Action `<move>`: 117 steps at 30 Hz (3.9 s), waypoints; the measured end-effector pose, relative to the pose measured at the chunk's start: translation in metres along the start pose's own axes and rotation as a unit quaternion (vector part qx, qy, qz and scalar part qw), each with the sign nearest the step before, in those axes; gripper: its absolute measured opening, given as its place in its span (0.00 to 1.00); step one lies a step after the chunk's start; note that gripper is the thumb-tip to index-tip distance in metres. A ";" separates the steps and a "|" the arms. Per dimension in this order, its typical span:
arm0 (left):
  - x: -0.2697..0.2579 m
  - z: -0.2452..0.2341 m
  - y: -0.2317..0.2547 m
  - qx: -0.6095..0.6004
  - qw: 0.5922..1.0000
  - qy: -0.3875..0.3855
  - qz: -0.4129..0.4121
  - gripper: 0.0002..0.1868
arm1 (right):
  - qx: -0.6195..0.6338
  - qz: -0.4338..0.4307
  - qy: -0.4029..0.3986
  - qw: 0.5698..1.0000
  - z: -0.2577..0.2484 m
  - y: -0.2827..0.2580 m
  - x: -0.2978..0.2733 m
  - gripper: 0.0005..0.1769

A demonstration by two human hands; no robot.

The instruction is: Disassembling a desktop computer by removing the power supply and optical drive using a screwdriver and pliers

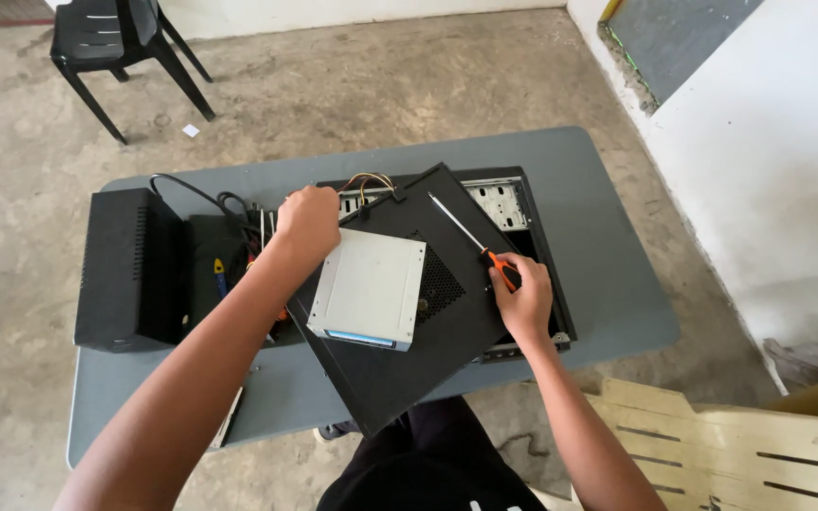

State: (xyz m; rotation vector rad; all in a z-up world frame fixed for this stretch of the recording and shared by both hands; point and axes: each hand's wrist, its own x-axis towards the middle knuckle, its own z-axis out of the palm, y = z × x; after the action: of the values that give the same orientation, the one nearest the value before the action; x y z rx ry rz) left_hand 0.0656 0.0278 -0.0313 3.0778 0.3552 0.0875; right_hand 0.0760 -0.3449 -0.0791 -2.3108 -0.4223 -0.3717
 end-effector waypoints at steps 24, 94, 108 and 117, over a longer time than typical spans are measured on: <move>0.004 -0.022 0.036 0.149 0.973 -0.176 -0.019 0.08 | 0.011 0.000 0.013 1.000 -0.004 -0.010 0.001 0.10; -0.007 -0.061 -0.007 -0.096 0.989 -0.097 -0.056 0.16 | 0.008 -0.009 0.026 1.000 0.004 0.003 -0.001 0.11; -0.012 -0.058 -0.005 0.101 0.969 -0.060 0.218 0.04 | -0.012 -0.010 0.012 1.000 0.000 -0.003 0.000 0.12; -0.022 -0.068 -0.003 0.095 0.964 -0.093 0.229 0.08 | 0.010 -0.012 0.018 1.000 -0.001 -0.007 -0.001 0.11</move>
State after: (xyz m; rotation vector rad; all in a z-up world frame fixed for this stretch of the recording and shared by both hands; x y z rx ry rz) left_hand 0.0396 0.0284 0.0348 3.2510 -0.3814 -0.2343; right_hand 0.0722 -0.3409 -0.0747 -2.2786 -0.4345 -0.4197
